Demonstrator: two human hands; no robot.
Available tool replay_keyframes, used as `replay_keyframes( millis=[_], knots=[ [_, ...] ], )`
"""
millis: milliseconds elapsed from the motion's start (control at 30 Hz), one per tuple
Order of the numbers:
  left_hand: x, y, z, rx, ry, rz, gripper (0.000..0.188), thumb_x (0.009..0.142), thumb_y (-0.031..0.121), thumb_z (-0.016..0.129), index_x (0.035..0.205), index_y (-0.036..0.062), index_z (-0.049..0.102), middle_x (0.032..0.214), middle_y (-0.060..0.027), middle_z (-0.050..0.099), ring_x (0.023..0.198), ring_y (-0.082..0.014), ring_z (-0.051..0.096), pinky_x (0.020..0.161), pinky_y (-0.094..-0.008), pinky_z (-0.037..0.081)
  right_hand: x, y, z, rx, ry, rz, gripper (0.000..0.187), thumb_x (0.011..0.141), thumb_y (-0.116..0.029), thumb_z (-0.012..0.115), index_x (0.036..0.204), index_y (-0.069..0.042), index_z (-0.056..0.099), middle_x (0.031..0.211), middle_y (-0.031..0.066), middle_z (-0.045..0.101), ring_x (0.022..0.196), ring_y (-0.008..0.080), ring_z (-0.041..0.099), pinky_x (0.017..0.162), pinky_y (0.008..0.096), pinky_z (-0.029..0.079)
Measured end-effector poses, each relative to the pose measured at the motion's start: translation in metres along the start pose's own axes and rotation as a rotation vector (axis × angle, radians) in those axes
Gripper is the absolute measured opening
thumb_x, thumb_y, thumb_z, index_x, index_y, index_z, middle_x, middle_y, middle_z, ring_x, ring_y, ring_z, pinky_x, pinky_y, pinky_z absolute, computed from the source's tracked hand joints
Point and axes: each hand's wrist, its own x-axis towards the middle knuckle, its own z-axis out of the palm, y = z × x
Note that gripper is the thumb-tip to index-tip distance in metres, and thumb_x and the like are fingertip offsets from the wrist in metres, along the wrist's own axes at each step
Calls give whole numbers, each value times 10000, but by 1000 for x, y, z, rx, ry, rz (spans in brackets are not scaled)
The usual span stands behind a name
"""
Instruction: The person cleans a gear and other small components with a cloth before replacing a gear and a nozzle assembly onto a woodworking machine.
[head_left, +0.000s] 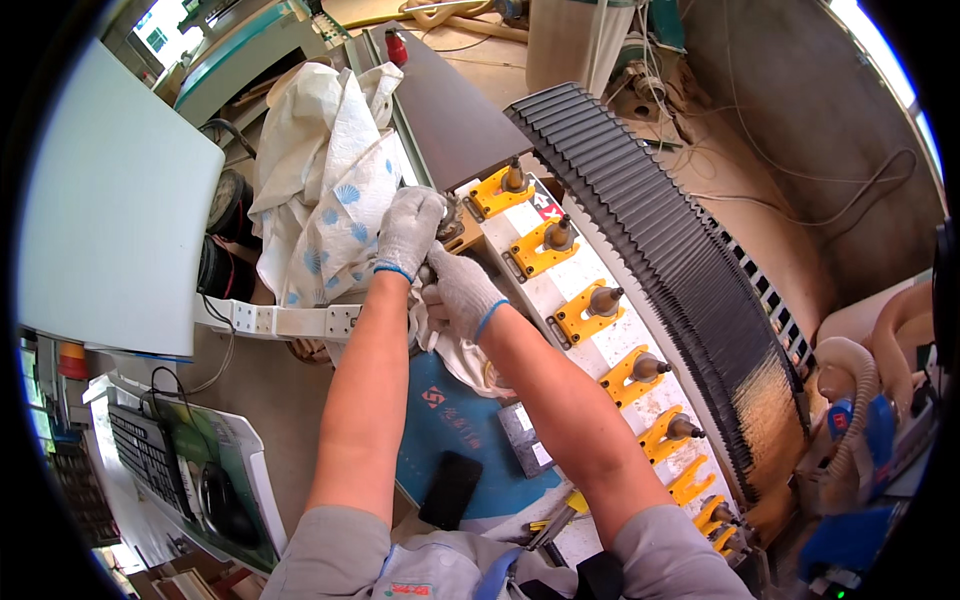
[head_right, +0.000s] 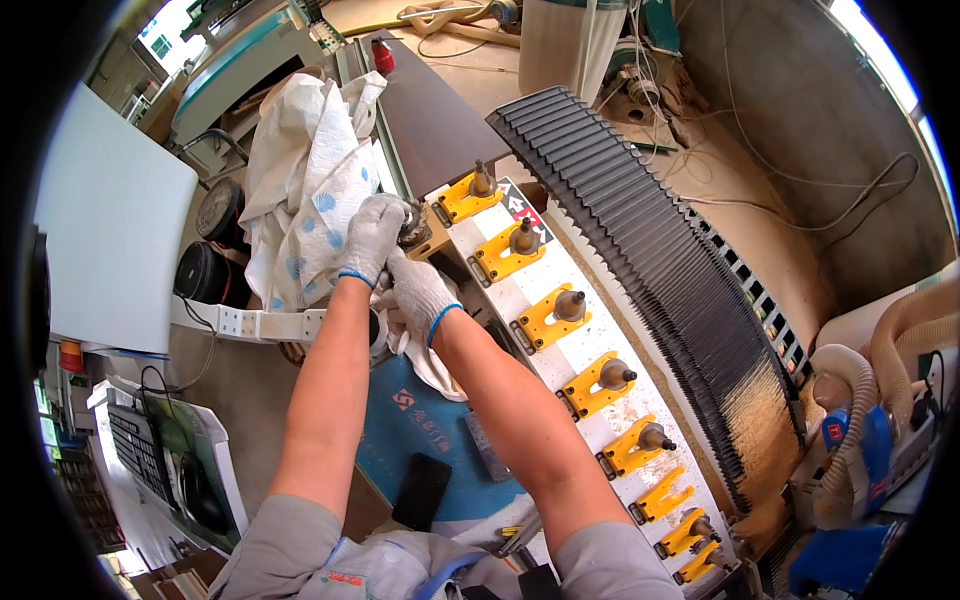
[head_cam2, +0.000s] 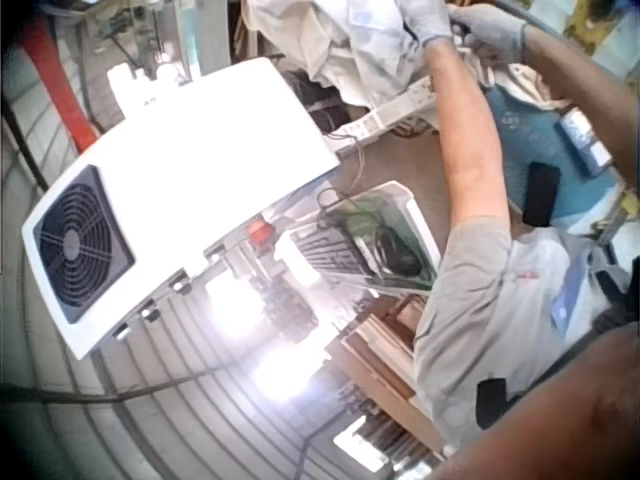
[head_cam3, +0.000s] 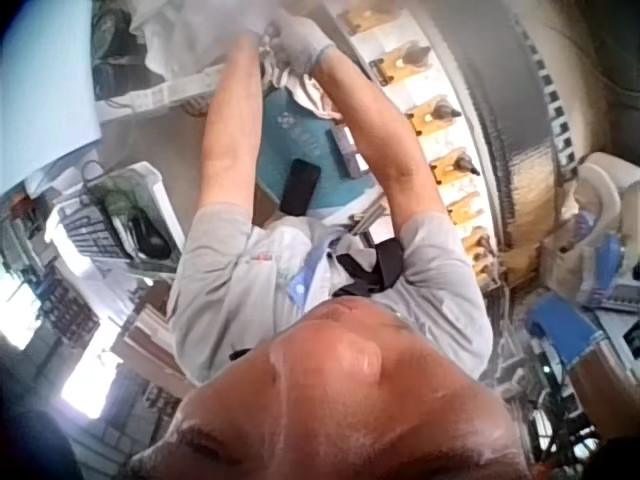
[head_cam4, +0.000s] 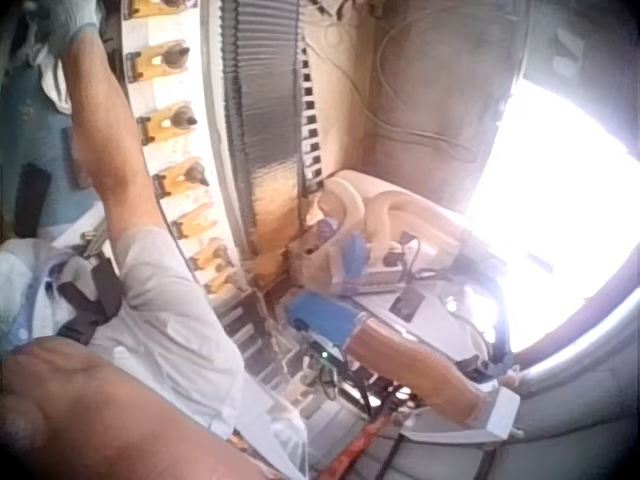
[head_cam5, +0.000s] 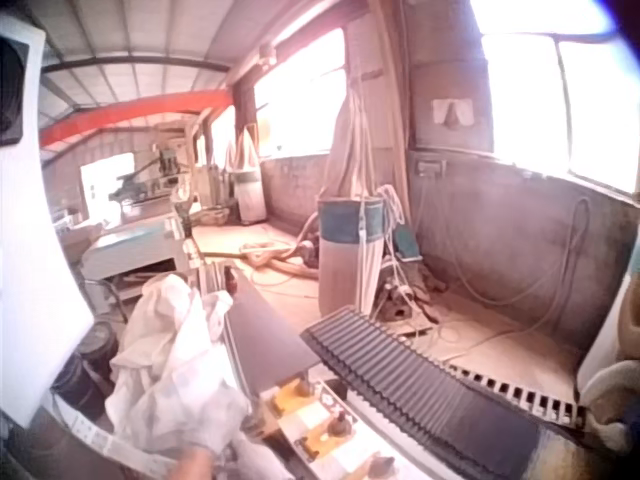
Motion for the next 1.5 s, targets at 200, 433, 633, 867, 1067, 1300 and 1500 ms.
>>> replay_keyframes(
  millis=[200, 433, 633, 867, 1067, 1300, 1500],
  knots=[
    [-10, 13, 49, 193, 333, 154, 258, 979, 303, 581, 895, 64, 634, 1023, -175, 640, 979, -421, 620, 867, -522, 514, -23, -60, -71, -474, 104, -211, 393, 971, -400, 662, 816, -39, 631, 612, 25, 484, 471, 156, 459, 450, 360, 413],
    [-11, 16, 23, 116, 97, 157, 359, 984, 405, 699, 972, 46, 710, 1025, -157, 642, 965, -326, 645, 881, -420, 522, -11, -61, -83, -235, 246, -570, 545, 919, -65, 698, 1408, 113, 533, 1124, 166, 697, 836, 201, 724, 692, 307, 630],
    [4, 25, 3, 319, -94, 218, 501, 974, 556, 652, 882, 70, 733, 961, -132, 674, 972, -349, 654, 835, -419, 525, -24, -40, -83, 133, 300, -666, 780, 928, -37, 683, 1577, 103, 273, 1412, 220, 578, 1122, 256, 676, 897, 319, 603],
    [14, 21, 25, 472, 297, 383, 398, 953, 446, 697, 845, 65, 729, 927, -122, 727, 932, -370, 676, 873, -465, 534, -62, -3, -111, 18, 328, -600, 490, 930, -115, 718, 1345, 90, 560, 1065, 103, 673, 945, 168, 681, 775, 281, 583],
    [5, 29, -3, -90, 212, 128, 288, 1003, 303, 698, 953, 23, 740, 919, -117, 737, 871, -244, 704, 811, -353, 556, -88, 30, -113, 175, 296, -594, 521, 974, -62, 677, 1403, 157, 478, 998, 105, 630, 789, 130, 616, 640, 227, 507],
    [-85, 145, -3, -248, -935, 93, 169, 939, 139, 649, 932, 7, 753, 918, -88, 756, 865, -180, 709, 804, -319, 574, -135, 43, -123, 227, 301, -849, 301, 1046, -252, 648, 1126, 37, 661, 827, 84, 676, 647, 140, 645, 595, 262, 539],
    [-7, 47, -12, 568, -56, 73, 262, 913, 209, 623, 1063, 39, 755, 1046, -201, 752, 987, -378, 716, 929, -445, 562, -200, 114, -123, 148, 381, -610, 299, 1043, -278, 632, 945, 2, 668, 736, 55, 647, 615, 135, 597, 565, 288, 477]
  ],
)
